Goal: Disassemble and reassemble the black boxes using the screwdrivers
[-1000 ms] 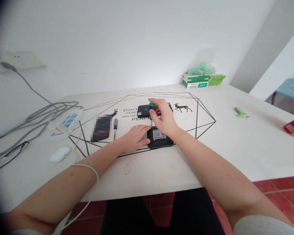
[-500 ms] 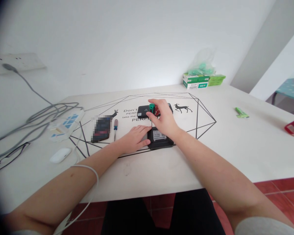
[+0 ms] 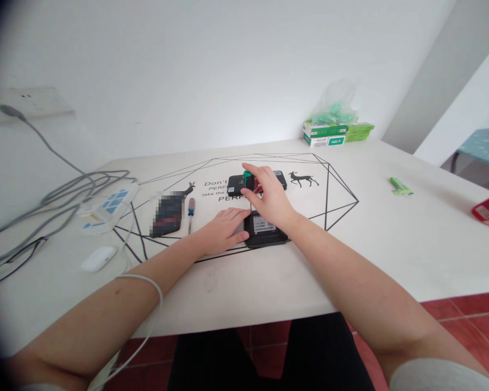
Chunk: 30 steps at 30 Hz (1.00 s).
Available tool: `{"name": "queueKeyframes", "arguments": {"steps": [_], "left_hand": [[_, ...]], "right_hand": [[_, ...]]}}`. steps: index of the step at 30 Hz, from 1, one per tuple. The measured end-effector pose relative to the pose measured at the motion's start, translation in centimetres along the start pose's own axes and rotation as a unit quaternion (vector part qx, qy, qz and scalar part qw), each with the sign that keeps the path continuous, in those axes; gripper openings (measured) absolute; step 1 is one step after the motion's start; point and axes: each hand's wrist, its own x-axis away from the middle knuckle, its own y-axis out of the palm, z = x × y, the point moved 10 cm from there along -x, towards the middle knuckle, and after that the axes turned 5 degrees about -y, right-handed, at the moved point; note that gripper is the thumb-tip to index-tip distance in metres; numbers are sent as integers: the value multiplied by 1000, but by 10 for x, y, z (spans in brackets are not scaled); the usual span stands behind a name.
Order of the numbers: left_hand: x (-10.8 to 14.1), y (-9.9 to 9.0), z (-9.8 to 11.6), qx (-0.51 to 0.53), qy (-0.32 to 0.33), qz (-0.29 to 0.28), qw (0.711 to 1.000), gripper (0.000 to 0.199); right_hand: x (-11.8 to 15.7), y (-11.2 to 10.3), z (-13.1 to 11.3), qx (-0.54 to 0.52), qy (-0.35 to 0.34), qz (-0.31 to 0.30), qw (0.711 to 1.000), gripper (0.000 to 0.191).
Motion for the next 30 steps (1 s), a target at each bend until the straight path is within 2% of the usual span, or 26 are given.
{"name": "queueKeyframes", "arguments": {"steps": [17, 24, 30], "left_hand": [[0, 1, -1, -3, -2, -3, 1000, 80], [-1, 2, -2, 0, -2, -2, 1000, 80], [0, 1, 1, -1, 0, -3, 1000, 79]], "right_hand": [[1, -10, 5, -24, 23, 46, 998, 50], [2, -1, 5, -18, 23, 6, 1000, 52], [3, 8, 5, -65, 23, -28, 997, 51]]}}
